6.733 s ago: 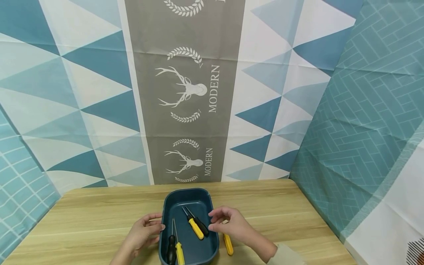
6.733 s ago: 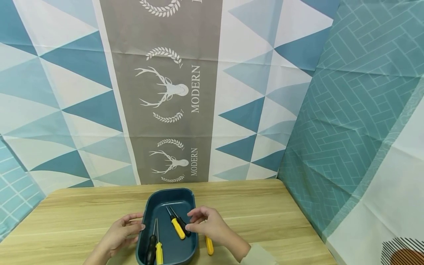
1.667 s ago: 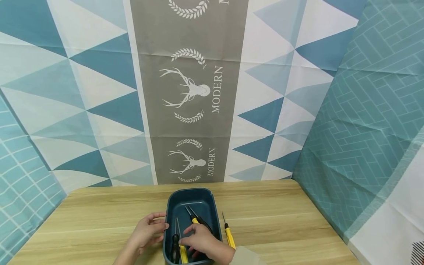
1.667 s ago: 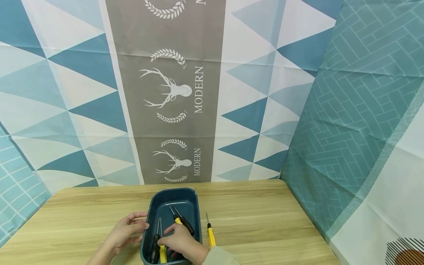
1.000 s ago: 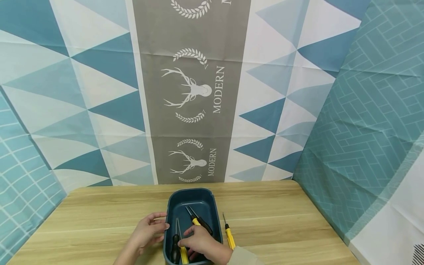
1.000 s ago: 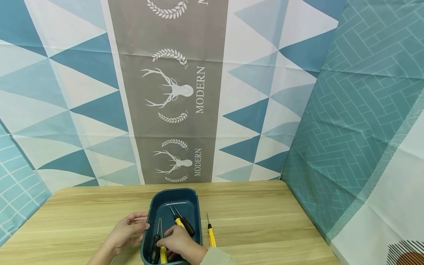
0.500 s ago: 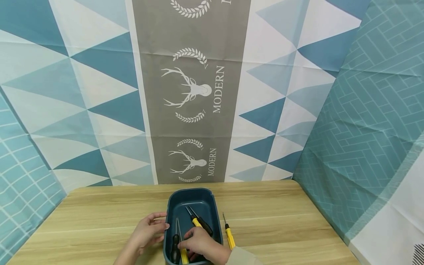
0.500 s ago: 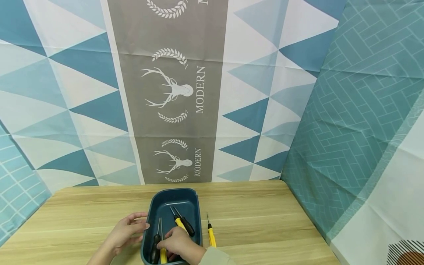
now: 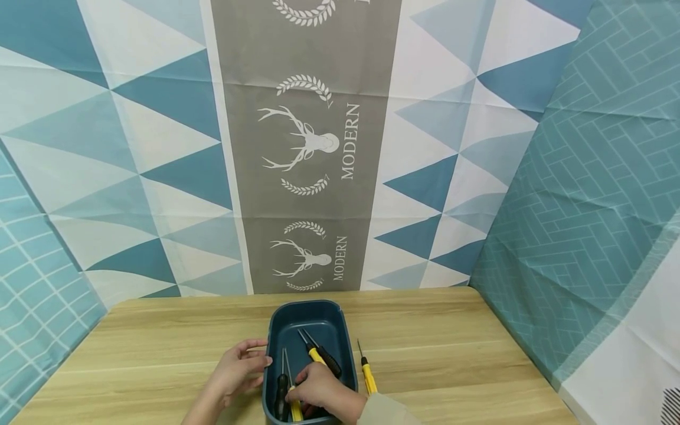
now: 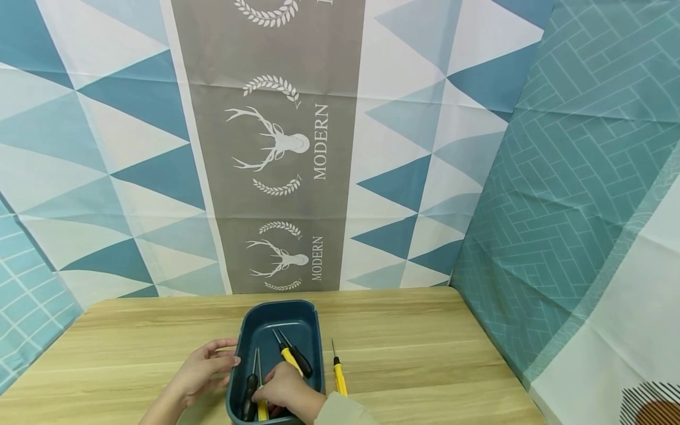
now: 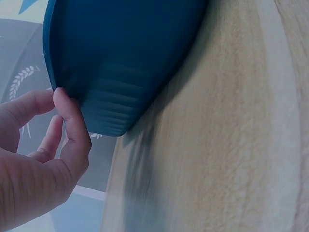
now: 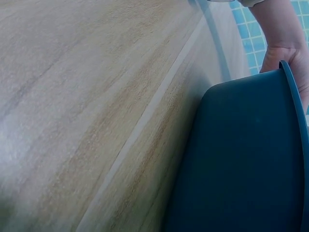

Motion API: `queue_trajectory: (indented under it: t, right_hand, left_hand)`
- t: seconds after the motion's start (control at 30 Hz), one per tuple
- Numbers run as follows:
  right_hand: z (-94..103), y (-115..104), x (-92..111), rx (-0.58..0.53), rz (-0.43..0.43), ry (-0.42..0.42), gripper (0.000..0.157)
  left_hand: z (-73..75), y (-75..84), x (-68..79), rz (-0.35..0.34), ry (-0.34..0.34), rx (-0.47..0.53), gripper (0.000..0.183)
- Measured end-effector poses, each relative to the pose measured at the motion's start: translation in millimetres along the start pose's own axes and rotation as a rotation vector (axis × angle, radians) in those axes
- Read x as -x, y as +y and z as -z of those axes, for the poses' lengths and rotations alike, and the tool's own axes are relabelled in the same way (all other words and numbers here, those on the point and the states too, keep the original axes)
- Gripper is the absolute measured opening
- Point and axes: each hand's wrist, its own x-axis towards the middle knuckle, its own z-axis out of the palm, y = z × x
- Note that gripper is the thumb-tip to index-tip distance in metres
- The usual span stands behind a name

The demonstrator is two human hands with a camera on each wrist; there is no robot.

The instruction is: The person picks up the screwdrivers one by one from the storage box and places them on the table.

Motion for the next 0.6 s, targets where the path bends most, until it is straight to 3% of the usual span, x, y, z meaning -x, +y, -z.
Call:
queue_trajectory:
  t: [0.6]
  right_hand:
    - [-1.9, -1.1, 3.9, 0.057, 0.02, 0.015, 0.017]
  left_hand:
    - [0.6, -0.5, 0.0, -0.014, -0.009, 0.005, 0.052]
